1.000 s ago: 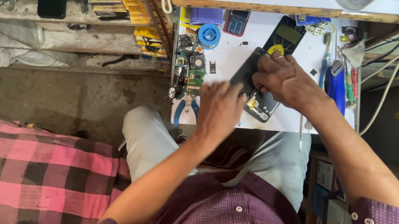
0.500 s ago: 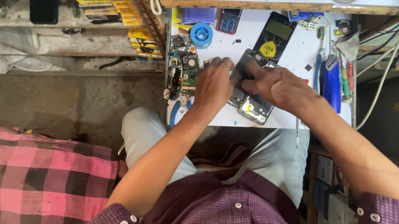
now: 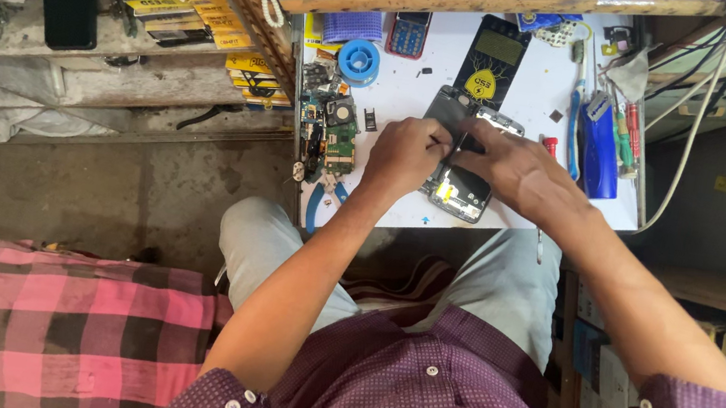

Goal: The person disassembles a smartphone at a repair bench. They pry off the back cover, lift out the internal frame, remove the battery, and use a screwdriver to work on the exposed internals, setting parts aside on the bench.

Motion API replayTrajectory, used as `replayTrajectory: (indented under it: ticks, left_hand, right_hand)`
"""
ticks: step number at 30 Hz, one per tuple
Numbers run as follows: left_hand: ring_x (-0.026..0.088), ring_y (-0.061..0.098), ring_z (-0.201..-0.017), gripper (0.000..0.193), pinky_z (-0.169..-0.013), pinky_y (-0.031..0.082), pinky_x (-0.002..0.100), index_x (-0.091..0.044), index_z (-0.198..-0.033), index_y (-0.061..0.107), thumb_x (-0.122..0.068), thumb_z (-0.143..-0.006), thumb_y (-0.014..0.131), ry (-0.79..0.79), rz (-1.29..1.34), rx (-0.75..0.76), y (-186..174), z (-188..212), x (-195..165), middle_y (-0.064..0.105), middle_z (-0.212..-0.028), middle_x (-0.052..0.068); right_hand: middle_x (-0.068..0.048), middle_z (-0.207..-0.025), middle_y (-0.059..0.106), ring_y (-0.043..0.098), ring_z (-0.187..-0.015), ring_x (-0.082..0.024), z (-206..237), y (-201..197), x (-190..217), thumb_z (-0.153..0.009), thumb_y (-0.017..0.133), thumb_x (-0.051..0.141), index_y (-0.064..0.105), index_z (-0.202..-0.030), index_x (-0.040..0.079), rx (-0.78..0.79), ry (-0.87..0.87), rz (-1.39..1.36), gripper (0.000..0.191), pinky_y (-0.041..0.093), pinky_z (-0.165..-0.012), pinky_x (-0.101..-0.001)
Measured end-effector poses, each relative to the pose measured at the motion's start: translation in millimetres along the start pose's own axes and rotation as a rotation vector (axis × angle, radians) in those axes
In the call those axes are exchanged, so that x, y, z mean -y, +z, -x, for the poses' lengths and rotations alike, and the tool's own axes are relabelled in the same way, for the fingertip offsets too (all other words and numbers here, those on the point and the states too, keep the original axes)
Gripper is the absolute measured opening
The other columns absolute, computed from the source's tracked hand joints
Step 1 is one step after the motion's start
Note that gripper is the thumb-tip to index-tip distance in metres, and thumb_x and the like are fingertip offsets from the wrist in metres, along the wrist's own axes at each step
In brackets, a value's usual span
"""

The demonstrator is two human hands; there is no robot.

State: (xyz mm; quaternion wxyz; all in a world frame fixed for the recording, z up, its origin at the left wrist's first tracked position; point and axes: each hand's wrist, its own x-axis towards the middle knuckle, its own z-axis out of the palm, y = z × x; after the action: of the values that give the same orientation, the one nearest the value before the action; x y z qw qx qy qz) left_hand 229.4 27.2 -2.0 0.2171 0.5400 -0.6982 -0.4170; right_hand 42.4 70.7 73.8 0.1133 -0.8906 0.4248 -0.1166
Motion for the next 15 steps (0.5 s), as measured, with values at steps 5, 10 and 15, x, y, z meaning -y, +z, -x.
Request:
replayTrajectory:
  ticks: [5,10,15]
  left_hand:
    - [0.031,0.071,-0.095,0.013,-0.085,0.054,0.044,-0.009,-0.101,0.077,-0.013,-0.091,0.070,0.091,-0.135,-0.055,-16.6,-1.6,-10.2,0.076,-0.094,0.009]
    - [0.031,0.064,-0.106,0.029,-0.095,0.050,0.044,-0.011,-0.115,0.073,-0.006,-0.087,0.068,0.447,-0.261,-0.046,-36.1,-18.6,-13.5,0.070,-0.114,0.007]
    - [0.031,0.060,-0.116,0.052,-0.097,0.048,0.044,-0.011,-0.131,0.067,0.010,-0.084,0.058,0.580,-0.321,0.034,-35.8,-39.9,-12.9,0.066,-0.132,0.005]
  right_hand:
    - [-0.015,-0.128,0.063,0.068,-0.104,-0.036,19.9,9.0,11.0,-0.085,0.065,-0.002,0.068,-0.130,0.012,-0.178,0.276,-0.108,0.047,0.056,-0.085,-0.0421]
    - [-0.023,-0.123,0.061,0.062,-0.105,-0.042,45.5,31.5,52.0,-0.089,0.082,0.024,0.055,-0.140,0.004,-0.357,0.576,-0.186,0.061,0.051,-0.090,-0.0491]
    - [-0.024,-0.134,0.056,0.053,-0.119,-0.043,46.1,60.2,77.7,-0.083,0.082,0.032,0.055,-0.142,0.004,-0.405,0.631,-0.146,0.070,0.042,-0.094,-0.0539]
